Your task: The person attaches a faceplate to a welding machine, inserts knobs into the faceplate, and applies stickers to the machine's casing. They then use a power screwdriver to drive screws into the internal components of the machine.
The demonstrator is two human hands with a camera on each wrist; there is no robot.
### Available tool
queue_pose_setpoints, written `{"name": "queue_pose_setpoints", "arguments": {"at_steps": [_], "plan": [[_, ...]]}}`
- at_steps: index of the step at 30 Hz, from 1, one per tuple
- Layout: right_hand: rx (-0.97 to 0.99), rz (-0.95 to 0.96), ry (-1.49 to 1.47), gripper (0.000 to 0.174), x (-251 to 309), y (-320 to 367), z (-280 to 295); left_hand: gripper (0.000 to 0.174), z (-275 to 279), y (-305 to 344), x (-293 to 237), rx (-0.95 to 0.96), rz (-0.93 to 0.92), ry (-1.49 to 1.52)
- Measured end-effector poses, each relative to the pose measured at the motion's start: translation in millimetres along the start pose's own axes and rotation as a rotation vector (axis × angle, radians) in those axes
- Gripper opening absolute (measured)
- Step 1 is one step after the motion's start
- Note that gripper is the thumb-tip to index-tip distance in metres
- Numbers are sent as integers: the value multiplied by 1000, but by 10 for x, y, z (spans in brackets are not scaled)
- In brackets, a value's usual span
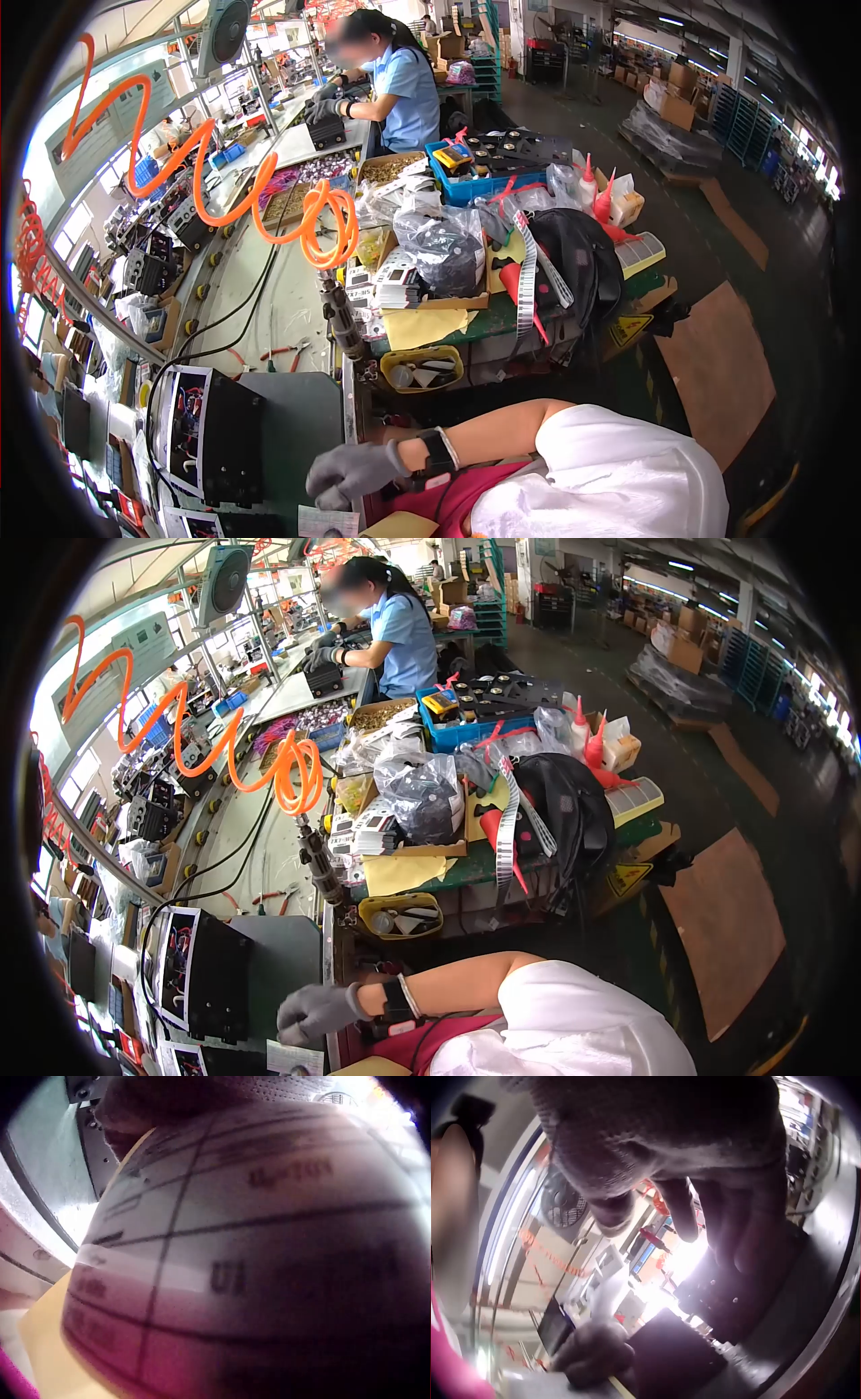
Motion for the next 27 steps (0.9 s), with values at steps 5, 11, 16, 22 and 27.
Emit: {"name": "queue_pose_setpoints", "arguments": {"at_steps": [5, 11, 16, 22, 27], "plan": [[97, -19, -186, 21, -263, -116, -383, 19, 9, 50, -24, -73, -13, -12], [186, -161, -302, 21, -460, -638, -689, 37, 580, 481, 446, -335, 113, 81], [444, -241, -436, 24, -548, -1040, -1423, 32, 860, 821, 972, -478, 217, 82], [467, -136, -269, 34, -676, -1198, -1777, 30, 900, 883, 1118, -532, 197, 75], [454, -151, -212, 38, -659, -1280, -1643, 27, 878, 842, 1022, -510, 212, 153]]}}
Point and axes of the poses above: each hand's wrist, its own y-axis away from the middle knuckle, its own z-axis out of the back of the hand, x = y × z, the point moved 6 cm from there along -y, towards the middle knuckle, and after that the axes turned 6 degrees about z, right-handed, at the moved point
